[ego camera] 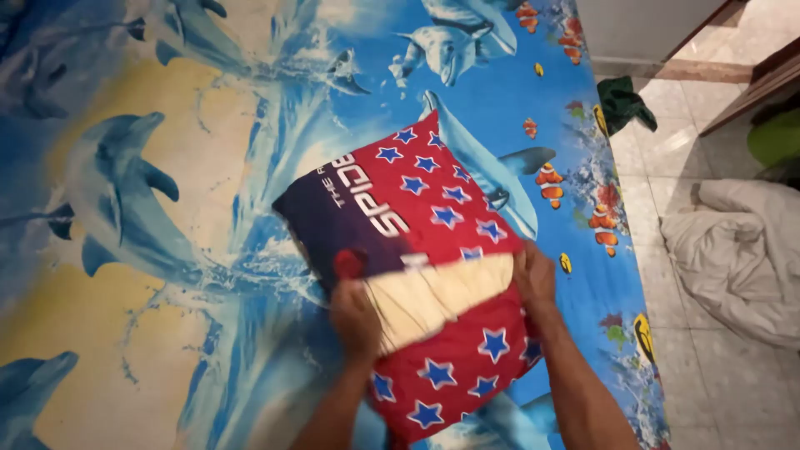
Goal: The person is changing the pillowcases on a bed.
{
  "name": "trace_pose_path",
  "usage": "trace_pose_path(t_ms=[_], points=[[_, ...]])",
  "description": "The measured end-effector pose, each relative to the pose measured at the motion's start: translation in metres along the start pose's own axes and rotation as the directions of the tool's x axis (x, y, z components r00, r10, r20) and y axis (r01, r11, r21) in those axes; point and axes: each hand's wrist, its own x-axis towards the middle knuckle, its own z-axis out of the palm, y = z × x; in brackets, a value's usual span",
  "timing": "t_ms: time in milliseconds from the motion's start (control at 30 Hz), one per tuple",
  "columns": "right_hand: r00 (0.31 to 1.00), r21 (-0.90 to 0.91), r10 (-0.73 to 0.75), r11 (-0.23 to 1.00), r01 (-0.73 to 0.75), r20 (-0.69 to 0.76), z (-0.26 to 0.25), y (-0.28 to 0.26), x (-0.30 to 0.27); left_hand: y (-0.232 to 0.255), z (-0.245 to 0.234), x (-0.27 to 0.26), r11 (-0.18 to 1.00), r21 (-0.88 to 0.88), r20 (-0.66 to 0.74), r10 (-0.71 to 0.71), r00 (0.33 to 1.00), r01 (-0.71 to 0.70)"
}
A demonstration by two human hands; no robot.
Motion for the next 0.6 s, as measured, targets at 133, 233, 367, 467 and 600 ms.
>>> trace_pose_path(t_ms=[133,233,367,467,600], points=[[0.989,0.03,-0.056,0.998,0.06,-0.14,-0.049,-0.084,0.031,0.089,-0.053,0.093,0.997,-0.079,-0.148,0.0,0.989,-0.012],[0.987,-0.139,-0.125,0.984,0.11,-0.103,-0.068,-0.091,0.041,0.125,-0.091,0.128,0.971,-0.056,-0.084,0.226,0.971,-0.231],[1.0,-0.369,-0.012,0.929,0.02,0.025,-0.018,-0.004,0.033,0.061,-0.067,0.107,0.938,0.162,0.292,0.252,0.923,-0.307],[0.974,-0.249,-0.221,0.942,0.227,0.053,-0.016,-0.069,0.0,-0.017,-0.027,0.094,0.938,0.198,0.352,0.202,0.914,-0.284],[0.717,0.062,-0.652,0.749,0.66,0.245,0.002,-0.19,-0.069,-0.023,-0.01,0.09,0.998,-0.022,0.217,0.069,0.974,-0.066]])
